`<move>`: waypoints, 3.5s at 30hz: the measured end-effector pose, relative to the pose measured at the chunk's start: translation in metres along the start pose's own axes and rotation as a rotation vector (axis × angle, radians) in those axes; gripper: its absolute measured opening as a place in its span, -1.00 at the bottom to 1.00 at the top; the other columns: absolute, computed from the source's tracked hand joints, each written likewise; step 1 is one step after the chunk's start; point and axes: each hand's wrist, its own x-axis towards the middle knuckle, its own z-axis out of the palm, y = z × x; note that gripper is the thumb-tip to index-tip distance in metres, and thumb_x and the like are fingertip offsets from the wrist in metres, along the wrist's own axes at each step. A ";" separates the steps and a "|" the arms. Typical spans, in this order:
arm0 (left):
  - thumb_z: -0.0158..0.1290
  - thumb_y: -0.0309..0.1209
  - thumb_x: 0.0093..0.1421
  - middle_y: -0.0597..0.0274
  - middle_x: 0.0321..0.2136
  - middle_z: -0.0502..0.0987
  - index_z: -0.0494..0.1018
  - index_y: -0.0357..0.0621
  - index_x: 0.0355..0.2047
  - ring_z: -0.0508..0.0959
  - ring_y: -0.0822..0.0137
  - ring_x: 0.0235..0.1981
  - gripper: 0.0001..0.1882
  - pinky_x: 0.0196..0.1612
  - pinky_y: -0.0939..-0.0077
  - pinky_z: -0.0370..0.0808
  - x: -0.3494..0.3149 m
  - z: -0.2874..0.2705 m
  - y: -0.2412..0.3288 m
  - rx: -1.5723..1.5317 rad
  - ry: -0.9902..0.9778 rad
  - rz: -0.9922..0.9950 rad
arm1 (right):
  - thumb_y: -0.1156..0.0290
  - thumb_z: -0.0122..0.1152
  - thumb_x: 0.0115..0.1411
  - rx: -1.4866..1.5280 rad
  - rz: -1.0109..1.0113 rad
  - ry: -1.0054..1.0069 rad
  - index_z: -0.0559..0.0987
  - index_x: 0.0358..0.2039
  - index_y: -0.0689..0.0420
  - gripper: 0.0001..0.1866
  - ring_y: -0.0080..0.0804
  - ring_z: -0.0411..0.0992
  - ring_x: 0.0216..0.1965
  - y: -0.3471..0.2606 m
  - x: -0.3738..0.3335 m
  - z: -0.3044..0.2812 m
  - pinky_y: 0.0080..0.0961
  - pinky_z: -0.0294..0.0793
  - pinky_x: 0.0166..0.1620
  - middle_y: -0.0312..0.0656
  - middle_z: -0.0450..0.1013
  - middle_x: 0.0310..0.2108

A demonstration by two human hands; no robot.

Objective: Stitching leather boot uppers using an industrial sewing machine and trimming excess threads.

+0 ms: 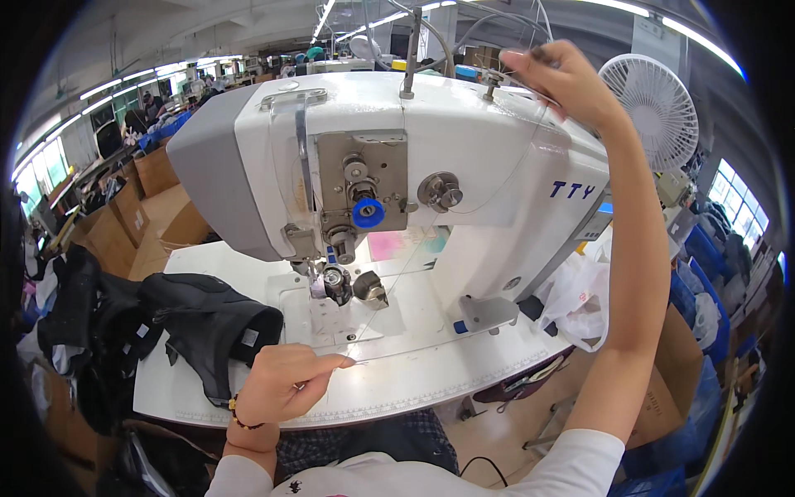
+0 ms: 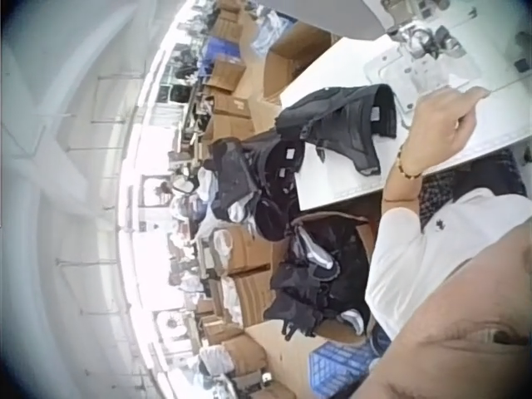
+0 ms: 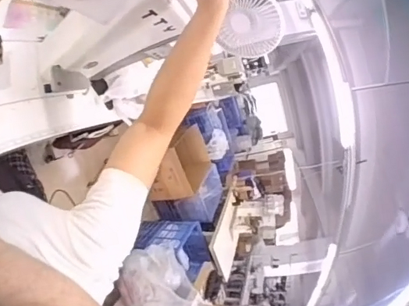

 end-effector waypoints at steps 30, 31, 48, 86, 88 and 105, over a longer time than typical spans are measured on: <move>0.04 -0.67 -0.13 0.18 -0.70 0.42 0.48 -0.26 -0.46 0.33 0.35 -0.76 -0.83 -0.69 0.62 0.21 0.003 -0.003 0.026 -0.080 0.435 0.151 | 0.27 0.33 -0.22 -0.498 -0.737 0.276 0.36 -0.64 0.18 -0.67 -0.30 0.30 -0.67 -0.030 -0.106 0.090 -0.51 0.23 -0.62 -0.23 0.31 -0.66; 0.07 -0.63 -0.12 0.21 -0.69 0.43 0.49 -0.21 -0.45 0.34 0.31 -0.75 -0.84 -0.70 0.58 0.20 0.004 -0.001 0.030 -0.106 0.404 0.149 | 0.27 0.33 -0.22 -0.454 -0.761 0.274 0.36 -0.64 0.18 -0.67 -0.30 0.30 -0.67 -0.029 -0.107 0.094 -0.51 0.23 -0.62 -0.23 0.31 -0.66; -0.25 -0.57 0.12 -0.05 -0.26 0.36 0.01 -0.24 0.10 0.41 0.19 -0.35 -0.51 -0.21 0.44 0.34 -0.108 0.049 -0.036 -0.313 -0.447 -0.751 | 0.44 0.28 -0.14 0.973 0.369 -0.553 0.43 -0.31 0.16 -0.67 -0.76 0.08 -0.71 -0.065 -0.303 0.271 -0.78 0.03 -0.63 -0.35 0.32 -0.52; -0.20 -0.49 0.18 0.08 -0.16 0.39 0.23 -0.19 -0.05 0.44 0.36 -0.16 -0.69 -0.16 0.66 0.44 -0.122 0.077 -0.063 -1.455 0.742 -0.843 | 0.34 0.04 0.10 1.127 0.599 -0.443 0.39 -0.54 0.21 -0.79 -0.50 0.32 -0.67 -0.039 -0.291 0.255 -0.67 0.18 -0.61 -0.14 0.40 -0.64; -0.19 -0.49 0.17 0.07 -0.16 0.38 0.22 -0.20 -0.04 0.44 0.35 -0.16 -0.68 -0.16 0.65 0.44 -0.124 0.077 -0.062 -1.402 0.741 -0.885 | 0.34 0.09 0.06 0.903 0.396 -0.567 0.39 -0.57 0.21 -0.79 -0.53 0.26 -0.68 -0.052 -0.274 0.256 -0.66 0.17 -0.60 -0.19 0.32 -0.70; -0.08 -0.49 0.12 0.02 -0.26 0.43 0.32 -0.24 -0.18 0.44 0.49 -0.33 -0.77 -0.26 0.73 0.40 -0.113 0.079 -0.052 -1.487 0.608 -0.864 | 0.41 0.37 -0.21 0.909 0.183 -0.426 0.22 -0.76 0.10 -0.60 -0.78 -0.02 -0.68 -0.071 -0.219 0.273 -0.77 -0.04 -0.64 -0.50 0.08 -0.78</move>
